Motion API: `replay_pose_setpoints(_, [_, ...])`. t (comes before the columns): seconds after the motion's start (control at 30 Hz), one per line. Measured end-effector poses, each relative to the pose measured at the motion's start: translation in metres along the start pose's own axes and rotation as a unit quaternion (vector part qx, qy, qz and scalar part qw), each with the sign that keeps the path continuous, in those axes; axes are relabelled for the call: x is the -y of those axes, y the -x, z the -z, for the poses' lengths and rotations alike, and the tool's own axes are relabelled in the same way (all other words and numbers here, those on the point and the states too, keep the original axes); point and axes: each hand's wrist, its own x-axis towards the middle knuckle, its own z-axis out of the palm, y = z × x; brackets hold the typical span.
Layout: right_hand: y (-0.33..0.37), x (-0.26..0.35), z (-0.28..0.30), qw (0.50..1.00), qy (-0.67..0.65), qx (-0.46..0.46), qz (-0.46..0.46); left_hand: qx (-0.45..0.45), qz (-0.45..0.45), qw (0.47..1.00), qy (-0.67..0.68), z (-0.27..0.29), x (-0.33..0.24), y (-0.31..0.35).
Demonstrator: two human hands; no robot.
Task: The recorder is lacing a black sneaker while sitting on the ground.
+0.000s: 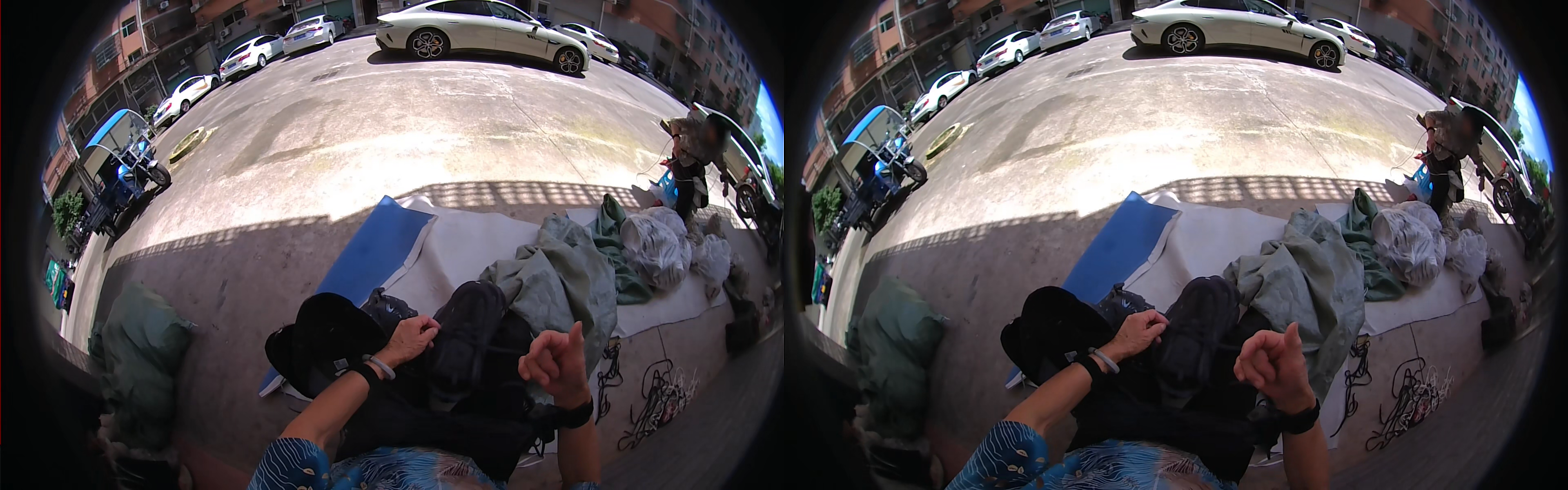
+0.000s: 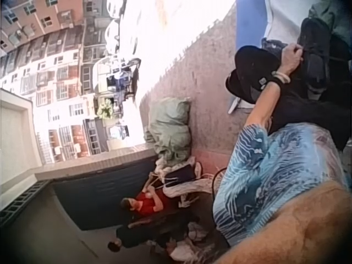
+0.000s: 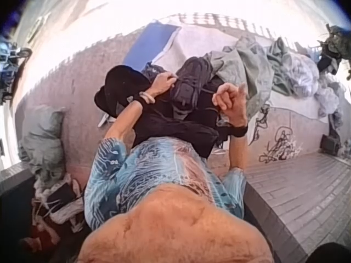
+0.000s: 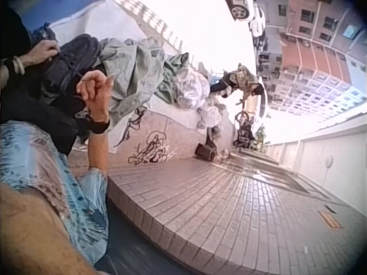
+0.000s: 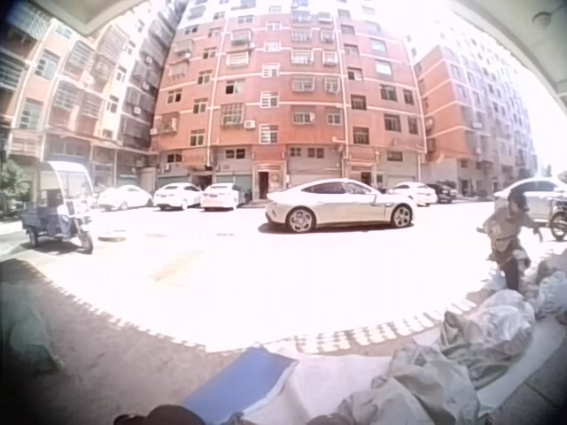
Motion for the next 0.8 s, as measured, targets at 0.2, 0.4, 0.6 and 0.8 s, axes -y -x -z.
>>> replay_pose_setpoints(0.2, [0.0019, -0.0007, 0.0017, 1.0, 0.006, -0.009, 0.003, 0.0, 0.0, 1.0, -0.003, -0.0009, 0.0011, 0.0])
replay_pose_setpoints(0.4, [0.0022, -0.0009, 0.0013, 1.0, 0.005, -0.022, 0.007, 0.0, 0.001, 1.0, -0.001, -0.0006, 0.0002, -0.0002])
replay_pose_setpoints(0.6, [0.0028, -0.001, 0.0023, 1.0, 0.004, -0.026, 0.005, -0.001, 0.0, 1.0, 0.004, -0.0008, 0.0005, -0.0005])
replay_pose_setpoints(0.8, [0.0036, -0.0014, 0.0025, 0.999, 0.004, -0.033, 0.008, -0.002, 0.004, 1.0, 0.006, -0.0013, 0.0007, -0.0001])
